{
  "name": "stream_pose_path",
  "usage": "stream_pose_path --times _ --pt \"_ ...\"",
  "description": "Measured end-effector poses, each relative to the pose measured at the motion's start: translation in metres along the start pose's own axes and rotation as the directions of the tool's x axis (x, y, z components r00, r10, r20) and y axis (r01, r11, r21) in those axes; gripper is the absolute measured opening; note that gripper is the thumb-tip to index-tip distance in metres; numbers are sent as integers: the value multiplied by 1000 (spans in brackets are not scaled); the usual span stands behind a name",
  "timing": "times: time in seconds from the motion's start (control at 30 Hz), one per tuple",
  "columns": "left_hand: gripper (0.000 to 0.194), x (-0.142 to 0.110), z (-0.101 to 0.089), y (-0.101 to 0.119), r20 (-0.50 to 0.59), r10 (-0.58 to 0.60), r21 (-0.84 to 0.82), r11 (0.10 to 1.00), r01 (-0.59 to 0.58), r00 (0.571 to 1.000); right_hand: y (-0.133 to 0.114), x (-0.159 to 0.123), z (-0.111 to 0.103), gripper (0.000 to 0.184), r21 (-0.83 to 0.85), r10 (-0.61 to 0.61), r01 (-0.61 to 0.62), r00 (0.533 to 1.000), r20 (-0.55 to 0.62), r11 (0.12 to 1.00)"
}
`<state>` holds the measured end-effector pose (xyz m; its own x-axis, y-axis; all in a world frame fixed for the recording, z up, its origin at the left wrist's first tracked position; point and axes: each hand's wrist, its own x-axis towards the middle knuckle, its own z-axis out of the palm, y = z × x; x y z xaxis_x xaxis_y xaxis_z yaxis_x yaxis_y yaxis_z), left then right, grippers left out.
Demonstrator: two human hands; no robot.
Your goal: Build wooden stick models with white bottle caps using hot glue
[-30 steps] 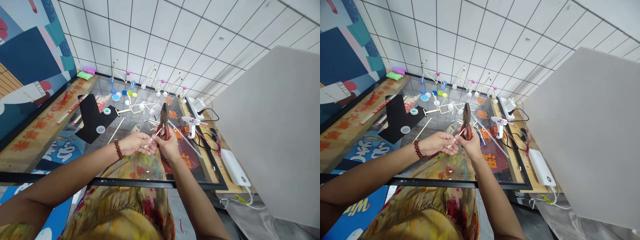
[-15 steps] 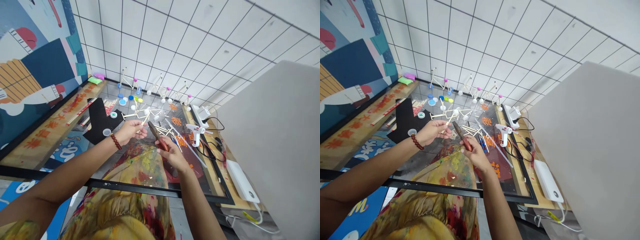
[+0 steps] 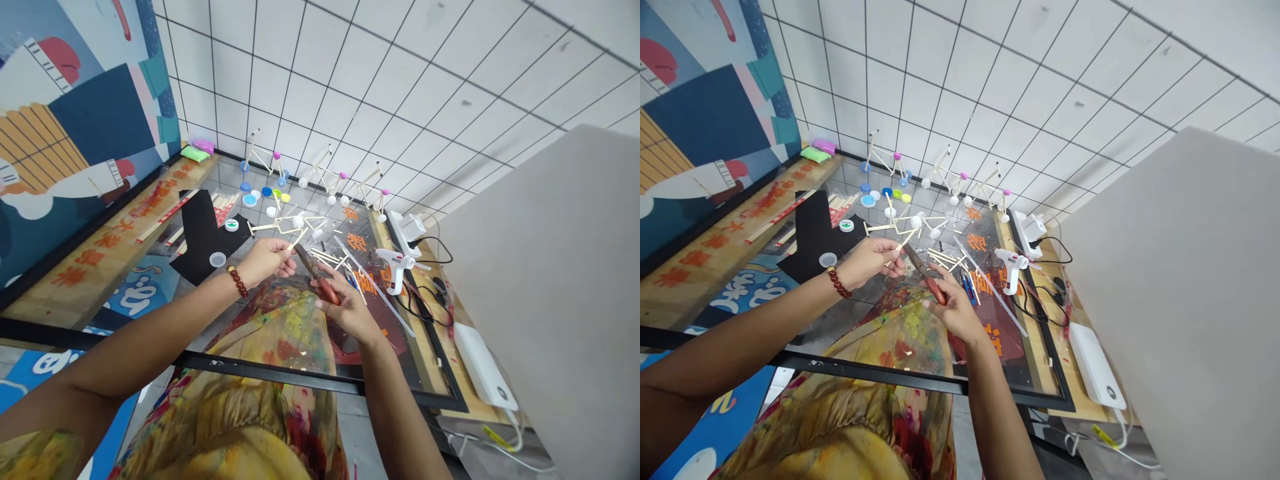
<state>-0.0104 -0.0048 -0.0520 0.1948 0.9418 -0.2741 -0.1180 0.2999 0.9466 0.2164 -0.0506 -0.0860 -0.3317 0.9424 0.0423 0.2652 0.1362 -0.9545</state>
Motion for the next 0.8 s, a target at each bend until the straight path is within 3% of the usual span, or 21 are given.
stream_pose_path --times 0.17,0.23,0.43,0.8 --pt "6 -5 -2 9 38 -5 -70 998 8 999 -13 -2 -1 44 347 206 -219 976 76 912" --pt "6 -7 -3 13 36 -14 -94 995 18 999 -21 -4 -2 45 406 259 -285 958 119 868" --pt "8 -9 -3 17 22 -22 -108 994 24 1000 -32 -3 -5 53 426 310 -323 945 104 845" --pt "10 -8 -3 16 27 -37 -45 998 38 999 -30 -7 -6 55 264 245 -252 968 61 931"
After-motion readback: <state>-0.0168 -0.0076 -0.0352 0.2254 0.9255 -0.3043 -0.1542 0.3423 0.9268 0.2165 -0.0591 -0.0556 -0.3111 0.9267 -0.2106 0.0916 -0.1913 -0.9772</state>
